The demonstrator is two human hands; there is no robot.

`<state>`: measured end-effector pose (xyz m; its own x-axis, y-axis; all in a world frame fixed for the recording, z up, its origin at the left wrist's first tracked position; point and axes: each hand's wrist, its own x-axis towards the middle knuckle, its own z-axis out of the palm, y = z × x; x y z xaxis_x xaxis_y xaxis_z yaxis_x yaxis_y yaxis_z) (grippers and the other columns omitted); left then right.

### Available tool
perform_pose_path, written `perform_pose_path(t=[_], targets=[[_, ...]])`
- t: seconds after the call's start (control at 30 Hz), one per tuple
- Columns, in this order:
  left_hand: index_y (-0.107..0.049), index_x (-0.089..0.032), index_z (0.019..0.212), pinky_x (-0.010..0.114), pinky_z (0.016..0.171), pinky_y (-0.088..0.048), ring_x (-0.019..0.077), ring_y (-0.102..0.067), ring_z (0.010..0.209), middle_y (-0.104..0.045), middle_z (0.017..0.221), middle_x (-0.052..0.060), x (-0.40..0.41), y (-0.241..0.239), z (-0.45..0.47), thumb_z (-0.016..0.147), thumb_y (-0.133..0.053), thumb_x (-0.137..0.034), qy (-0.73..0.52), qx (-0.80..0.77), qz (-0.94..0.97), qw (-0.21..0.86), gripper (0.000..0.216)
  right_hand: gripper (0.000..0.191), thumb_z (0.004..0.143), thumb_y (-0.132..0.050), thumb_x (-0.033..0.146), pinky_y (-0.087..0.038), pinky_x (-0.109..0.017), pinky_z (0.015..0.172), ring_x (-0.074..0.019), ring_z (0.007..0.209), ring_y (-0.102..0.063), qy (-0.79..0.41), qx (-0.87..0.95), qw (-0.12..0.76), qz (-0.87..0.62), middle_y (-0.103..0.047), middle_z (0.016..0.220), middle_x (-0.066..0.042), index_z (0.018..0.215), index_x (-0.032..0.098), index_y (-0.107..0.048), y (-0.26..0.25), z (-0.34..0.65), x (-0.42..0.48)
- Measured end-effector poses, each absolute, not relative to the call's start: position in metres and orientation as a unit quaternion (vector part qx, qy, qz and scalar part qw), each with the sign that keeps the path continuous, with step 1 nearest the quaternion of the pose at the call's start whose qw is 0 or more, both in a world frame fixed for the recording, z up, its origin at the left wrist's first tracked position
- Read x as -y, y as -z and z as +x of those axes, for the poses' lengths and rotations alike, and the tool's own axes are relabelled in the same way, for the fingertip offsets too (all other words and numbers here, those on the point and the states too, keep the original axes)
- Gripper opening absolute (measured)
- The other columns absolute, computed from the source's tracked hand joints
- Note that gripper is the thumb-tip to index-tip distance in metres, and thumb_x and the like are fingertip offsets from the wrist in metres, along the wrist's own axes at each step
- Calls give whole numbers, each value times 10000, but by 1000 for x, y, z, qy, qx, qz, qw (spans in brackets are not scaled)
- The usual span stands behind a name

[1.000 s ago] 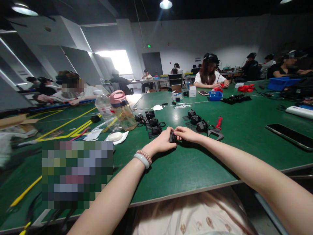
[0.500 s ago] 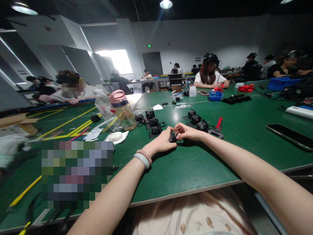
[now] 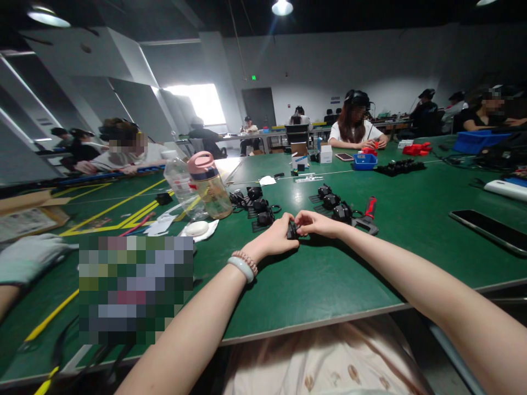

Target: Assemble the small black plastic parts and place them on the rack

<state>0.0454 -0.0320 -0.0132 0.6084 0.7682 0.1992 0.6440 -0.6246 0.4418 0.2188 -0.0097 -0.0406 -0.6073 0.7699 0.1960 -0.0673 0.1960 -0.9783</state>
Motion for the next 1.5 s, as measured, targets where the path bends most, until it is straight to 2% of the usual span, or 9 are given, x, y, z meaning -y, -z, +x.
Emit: perform_pose_path(t=[0.27,0.73,1.5], targets=[[-389,-163,979,296,681,-383,178,-496,767,-494,868,42,30,15,44,576,-554,-273,-191,-391,886,158,449,206,636,-593,251,-392,-226,579,-71,567,-476,-551,692,358,-300,-513,634,23,780,129,-510,38,217,11],[-372,-157,1000,296,677,-384,177,-497,764,-498,866,49,32,13,45,571,-555,-270,-180,-405,884,149,480,184,663,-565,269,-382,-213,554,-65,532,-466,-532,697,355,-324,-498,586,30,765,123,-516,37,216,12],[-388,-155,966,293,657,-380,173,-495,745,-495,861,47,33,12,45,587,-551,-291,-178,-406,882,157,434,283,648,-595,281,-408,-220,550,-69,561,-483,-557,694,371,-266,-521,674,23,869,159,-466,40,218,11]])
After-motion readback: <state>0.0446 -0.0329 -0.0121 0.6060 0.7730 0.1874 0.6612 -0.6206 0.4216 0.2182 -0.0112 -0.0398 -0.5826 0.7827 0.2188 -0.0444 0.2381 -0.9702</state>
